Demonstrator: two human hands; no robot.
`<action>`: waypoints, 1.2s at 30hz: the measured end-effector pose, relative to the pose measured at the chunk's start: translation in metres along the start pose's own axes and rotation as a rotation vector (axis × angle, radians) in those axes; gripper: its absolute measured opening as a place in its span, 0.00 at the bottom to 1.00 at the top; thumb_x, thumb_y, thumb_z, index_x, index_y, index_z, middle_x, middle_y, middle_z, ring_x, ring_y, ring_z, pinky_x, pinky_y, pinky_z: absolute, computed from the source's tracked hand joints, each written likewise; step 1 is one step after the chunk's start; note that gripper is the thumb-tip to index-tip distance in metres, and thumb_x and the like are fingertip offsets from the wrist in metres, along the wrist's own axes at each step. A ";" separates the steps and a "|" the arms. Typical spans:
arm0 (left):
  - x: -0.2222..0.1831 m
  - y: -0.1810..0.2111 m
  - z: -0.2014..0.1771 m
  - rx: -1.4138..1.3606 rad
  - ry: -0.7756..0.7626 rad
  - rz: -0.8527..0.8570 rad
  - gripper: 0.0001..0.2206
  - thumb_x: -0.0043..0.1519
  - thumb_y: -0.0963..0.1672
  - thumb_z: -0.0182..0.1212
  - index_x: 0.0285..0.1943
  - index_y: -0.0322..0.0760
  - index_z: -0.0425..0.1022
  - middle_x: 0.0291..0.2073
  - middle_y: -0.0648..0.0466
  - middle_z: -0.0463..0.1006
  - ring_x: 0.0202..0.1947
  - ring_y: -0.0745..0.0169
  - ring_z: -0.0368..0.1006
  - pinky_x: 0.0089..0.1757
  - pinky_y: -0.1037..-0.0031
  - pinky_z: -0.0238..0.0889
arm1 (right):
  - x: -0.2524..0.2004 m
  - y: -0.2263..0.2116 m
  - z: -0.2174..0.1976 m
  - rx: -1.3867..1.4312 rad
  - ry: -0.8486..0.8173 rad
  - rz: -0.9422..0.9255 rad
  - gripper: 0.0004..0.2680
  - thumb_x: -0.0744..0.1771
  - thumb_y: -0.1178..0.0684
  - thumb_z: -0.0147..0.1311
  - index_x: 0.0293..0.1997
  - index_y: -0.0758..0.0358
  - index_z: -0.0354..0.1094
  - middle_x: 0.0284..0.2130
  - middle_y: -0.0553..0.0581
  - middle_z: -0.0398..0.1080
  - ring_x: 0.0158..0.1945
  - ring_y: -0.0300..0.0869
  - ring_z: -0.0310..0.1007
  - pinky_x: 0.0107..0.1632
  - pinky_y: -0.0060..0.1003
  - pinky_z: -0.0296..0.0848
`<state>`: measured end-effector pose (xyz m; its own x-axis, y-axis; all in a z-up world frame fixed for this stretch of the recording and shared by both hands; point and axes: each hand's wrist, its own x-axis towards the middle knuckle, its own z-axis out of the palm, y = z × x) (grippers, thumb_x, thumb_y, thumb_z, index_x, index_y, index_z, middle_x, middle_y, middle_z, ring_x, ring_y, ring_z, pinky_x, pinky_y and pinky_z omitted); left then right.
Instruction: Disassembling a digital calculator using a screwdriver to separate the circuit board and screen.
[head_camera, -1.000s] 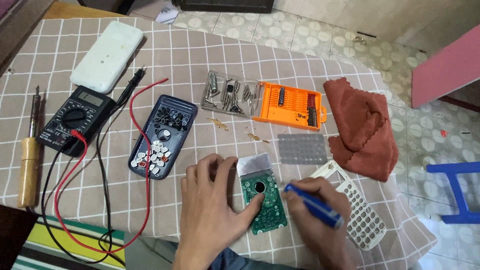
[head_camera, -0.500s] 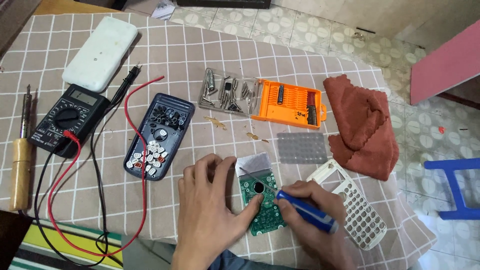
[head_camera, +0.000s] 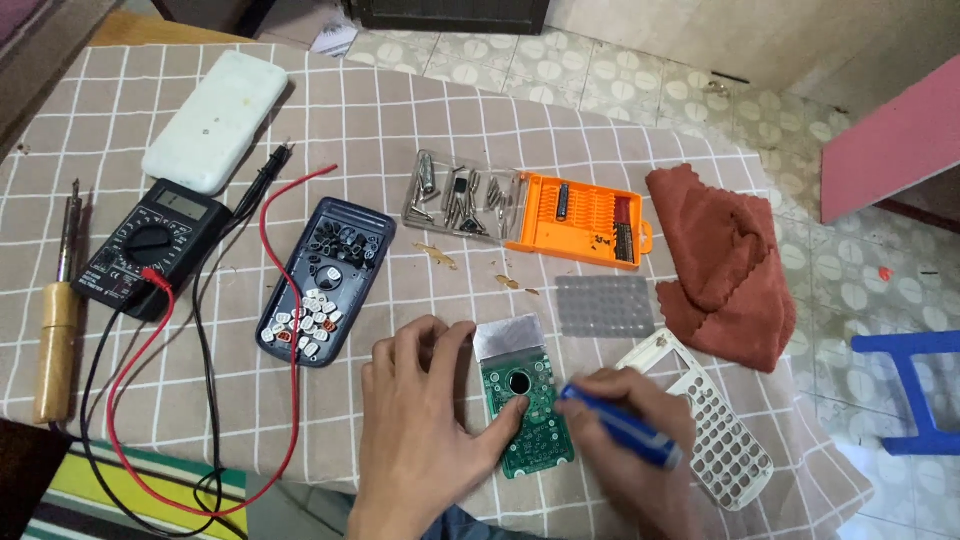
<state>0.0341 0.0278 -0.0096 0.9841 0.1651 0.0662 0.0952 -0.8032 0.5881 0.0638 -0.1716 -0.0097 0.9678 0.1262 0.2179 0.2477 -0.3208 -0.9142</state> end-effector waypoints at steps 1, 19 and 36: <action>0.000 -0.001 0.000 0.008 -0.037 -0.021 0.39 0.47 0.58 0.77 0.65 0.40 0.72 0.56 0.46 0.64 0.52 0.46 0.59 0.49 0.57 0.53 | 0.000 0.003 0.001 -0.039 0.083 -0.014 0.05 0.58 0.59 0.63 0.32 0.66 0.75 0.24 0.58 0.79 0.13 0.32 0.67 0.13 0.20 0.64; -0.013 0.030 0.021 0.133 0.134 -0.013 0.44 0.48 0.59 0.77 0.64 0.26 0.64 0.49 0.42 0.64 0.47 0.43 0.60 0.48 0.55 0.55 | -0.010 -0.014 -0.004 -0.040 0.257 0.001 0.05 0.63 0.65 0.57 0.39 0.71 0.68 0.26 0.60 0.80 0.24 0.37 0.78 0.26 0.23 0.73; 0.002 -0.018 -0.043 0.058 -0.170 0.303 0.48 0.36 0.56 0.80 0.71 0.50 0.68 0.71 0.41 0.53 0.67 0.33 0.46 0.56 0.41 0.41 | -0.013 -0.016 -0.010 0.036 0.146 0.001 0.05 0.62 0.64 0.58 0.38 0.71 0.70 0.26 0.61 0.79 0.28 0.40 0.82 0.32 0.25 0.78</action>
<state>0.0278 0.0676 0.0149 0.9795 -0.1793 0.0920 -0.2009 -0.8333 0.5150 0.0473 -0.1779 0.0054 0.9650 -0.0131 0.2619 0.2473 -0.2862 -0.9257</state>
